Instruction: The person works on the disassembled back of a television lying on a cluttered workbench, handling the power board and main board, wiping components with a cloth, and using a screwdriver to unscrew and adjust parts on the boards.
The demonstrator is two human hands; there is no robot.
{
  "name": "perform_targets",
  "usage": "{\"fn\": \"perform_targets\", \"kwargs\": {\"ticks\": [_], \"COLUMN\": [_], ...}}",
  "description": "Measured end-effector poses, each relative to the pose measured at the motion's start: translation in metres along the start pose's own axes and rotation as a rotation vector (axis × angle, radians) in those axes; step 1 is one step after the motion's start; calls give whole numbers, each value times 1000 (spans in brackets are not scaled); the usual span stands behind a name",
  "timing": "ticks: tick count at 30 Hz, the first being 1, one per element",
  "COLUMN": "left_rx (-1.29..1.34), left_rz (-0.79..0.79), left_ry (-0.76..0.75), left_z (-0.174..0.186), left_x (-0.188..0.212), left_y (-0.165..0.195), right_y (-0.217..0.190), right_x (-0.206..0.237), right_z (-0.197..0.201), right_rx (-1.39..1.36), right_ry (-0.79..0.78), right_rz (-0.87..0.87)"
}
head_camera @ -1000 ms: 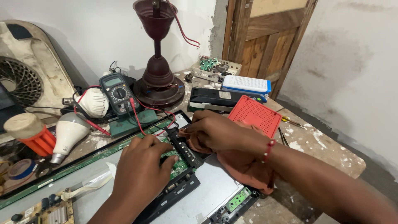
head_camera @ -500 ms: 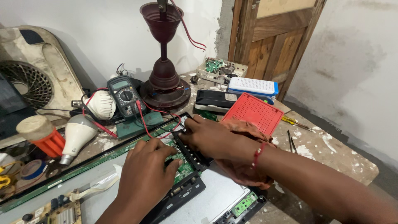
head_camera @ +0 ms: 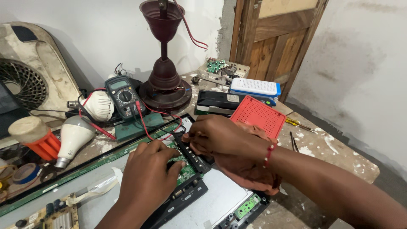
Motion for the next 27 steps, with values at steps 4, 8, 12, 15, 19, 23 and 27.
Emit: {"fn": "perform_targets", "kwargs": {"ticks": [4, 8, 12, 15, 19, 23, 27], "left_rx": [-6, 12, 10, -7, -1, -11, -18], "left_rz": [20, 27, 17, 41, 38, 34, 34], "left_ry": [-24, -19, -17, -61, -56, -36, -38], "left_z": [2, 3, 1, 0, 0, 2, 4], "left_x": [-2, -2, -2, -2, -2, 0, 2], "left_y": [-5, -10, -11, -13, -12, -9, -8], "right_y": [12, 20, 23, 25, 27, 23, 14], "right_x": [-22, -36, -39, -38, -31, -20, -5], "right_z": [-18, -34, -46, -50, -46, -33, -20], "right_rx": [-58, 40, 79, 10, -70, -142, -103], "right_ry": [-23, 19, 58, 20, -49, -121, -188], "right_rz": [-6, -80, -101, -45, 63, 82, 93]}}
Point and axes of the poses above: each hand's wrist, its own x-axis away from the middle knuckle, its own z-axis out of the back of the hand, y = z × x, the point moved 2 cm from there along -x, towards the middle knuckle, and after that the axes turned 4 degrees about y, right-handed, at the moved point
